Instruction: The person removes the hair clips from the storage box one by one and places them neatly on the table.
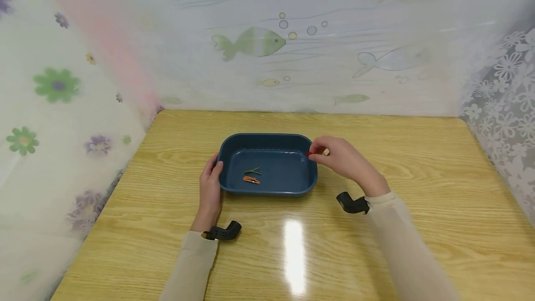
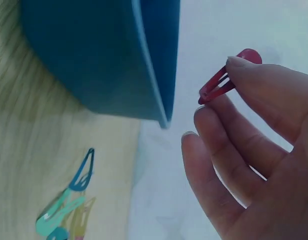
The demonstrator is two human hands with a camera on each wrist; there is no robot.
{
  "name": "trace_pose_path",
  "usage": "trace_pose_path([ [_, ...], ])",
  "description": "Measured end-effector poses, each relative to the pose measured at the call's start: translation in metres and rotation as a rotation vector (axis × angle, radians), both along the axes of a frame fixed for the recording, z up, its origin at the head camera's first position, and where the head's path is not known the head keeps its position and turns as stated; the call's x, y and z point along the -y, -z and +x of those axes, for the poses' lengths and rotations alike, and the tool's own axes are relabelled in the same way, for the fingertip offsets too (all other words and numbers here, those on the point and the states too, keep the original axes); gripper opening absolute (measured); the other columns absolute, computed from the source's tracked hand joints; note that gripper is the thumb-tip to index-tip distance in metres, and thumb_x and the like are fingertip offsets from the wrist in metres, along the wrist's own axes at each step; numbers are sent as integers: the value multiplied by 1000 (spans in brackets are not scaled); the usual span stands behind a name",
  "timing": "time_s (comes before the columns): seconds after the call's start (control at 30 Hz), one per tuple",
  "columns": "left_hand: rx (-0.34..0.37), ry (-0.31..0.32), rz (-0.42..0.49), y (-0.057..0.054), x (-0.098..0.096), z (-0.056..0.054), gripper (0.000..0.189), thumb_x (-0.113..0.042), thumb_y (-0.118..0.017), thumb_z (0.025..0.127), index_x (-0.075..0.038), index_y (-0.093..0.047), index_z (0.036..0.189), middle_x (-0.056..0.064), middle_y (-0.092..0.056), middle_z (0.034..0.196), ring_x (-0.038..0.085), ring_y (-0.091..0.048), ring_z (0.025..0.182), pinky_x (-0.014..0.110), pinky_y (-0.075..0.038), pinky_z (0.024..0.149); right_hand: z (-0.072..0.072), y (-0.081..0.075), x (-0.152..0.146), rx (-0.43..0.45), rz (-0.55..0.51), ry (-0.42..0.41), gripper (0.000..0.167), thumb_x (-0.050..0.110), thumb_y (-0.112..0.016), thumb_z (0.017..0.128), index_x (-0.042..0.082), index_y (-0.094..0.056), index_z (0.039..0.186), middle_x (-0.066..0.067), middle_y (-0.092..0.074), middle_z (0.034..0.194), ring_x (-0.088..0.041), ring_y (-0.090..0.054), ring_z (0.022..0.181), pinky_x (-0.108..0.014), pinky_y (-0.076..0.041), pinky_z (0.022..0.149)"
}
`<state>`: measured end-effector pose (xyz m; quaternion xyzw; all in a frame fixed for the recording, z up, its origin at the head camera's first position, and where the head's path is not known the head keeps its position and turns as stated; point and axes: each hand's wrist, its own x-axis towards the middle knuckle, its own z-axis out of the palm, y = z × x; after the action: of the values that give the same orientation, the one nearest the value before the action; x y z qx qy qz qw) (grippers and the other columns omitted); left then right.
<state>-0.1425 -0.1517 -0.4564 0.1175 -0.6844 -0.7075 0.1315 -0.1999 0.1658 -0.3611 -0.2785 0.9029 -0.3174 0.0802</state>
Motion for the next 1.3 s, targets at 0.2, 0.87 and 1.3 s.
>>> trace_pose_path([
  [0.2,-3,1,0,1,0,0,37,-31,-48,92,-19,-48,127,-4,-47,127,9,-40,119,29,-32,99,4,7,-12,17,-14,58,12,28,-59,87,18,-61,93,2,-60,85,-19,-53,69,-33,-45,61],
  [0.87,2,-4,-6,-1,-1,1,35,-33,-46,93,-23,-49,126,-10,-48,126,4,-39,118,27,-31,99,11,21,-44,4,-100,266,26,34,-53,89,15,-61,106,-1,-61,104,-21,-59,88,-41,-46,74],
  [1.3,-2,-3,-2,1,-1,0,33,-32,-47,93,-23,-49,125,-11,-47,125,3,-39,118,25,-31,98,18,40,-53,72,-136,325,35,39,-49,90,14,-60,112,-9,-66,94,-27,-61,81,-44,-43,74],
])
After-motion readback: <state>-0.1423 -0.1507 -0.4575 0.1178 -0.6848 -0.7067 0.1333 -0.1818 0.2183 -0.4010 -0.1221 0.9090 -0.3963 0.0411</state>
